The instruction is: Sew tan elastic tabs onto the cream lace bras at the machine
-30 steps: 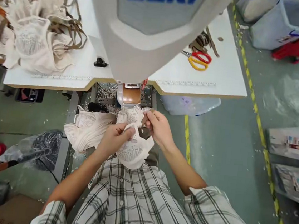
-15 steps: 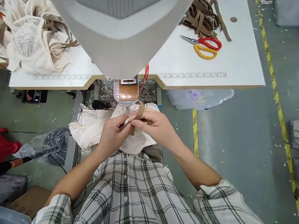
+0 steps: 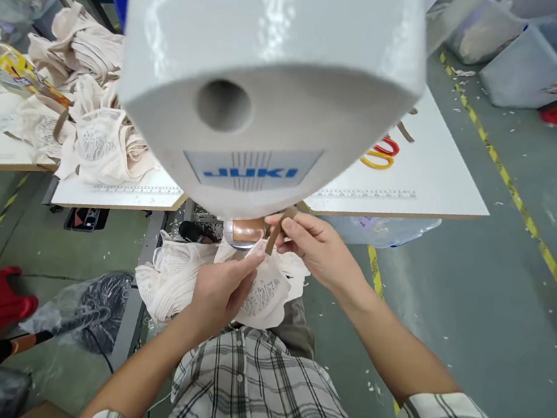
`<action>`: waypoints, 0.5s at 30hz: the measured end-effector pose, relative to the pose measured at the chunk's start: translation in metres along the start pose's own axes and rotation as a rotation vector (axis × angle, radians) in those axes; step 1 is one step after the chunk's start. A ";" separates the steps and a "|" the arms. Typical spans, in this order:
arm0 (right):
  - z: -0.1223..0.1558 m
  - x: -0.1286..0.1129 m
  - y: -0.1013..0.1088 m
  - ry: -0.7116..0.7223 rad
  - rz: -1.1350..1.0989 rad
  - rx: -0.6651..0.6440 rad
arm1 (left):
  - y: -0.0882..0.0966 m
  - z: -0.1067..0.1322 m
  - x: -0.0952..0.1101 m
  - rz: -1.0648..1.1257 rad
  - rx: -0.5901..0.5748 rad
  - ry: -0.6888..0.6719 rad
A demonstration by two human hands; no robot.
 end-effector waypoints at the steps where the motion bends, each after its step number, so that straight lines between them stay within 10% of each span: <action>1: -0.008 -0.005 0.006 0.040 0.076 0.021 | 0.005 -0.006 0.001 -0.032 -0.007 0.007; 7: -0.045 -0.028 0.015 0.237 0.473 0.048 | 0.023 -0.030 -0.020 0.052 -0.058 0.363; 15: -0.070 -0.046 -0.009 0.465 0.736 0.000 | 0.023 -0.034 -0.021 0.141 -0.097 0.462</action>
Point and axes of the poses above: each hand's wrist, its own z-axis away from the middle knuckle, its own y-axis out of the back of the hand, x = y × z, the point moved 10 cm from there along -z, towards the middle knuckle, and after that the axes turned 13 degrees about y, right-handed, at the moved point
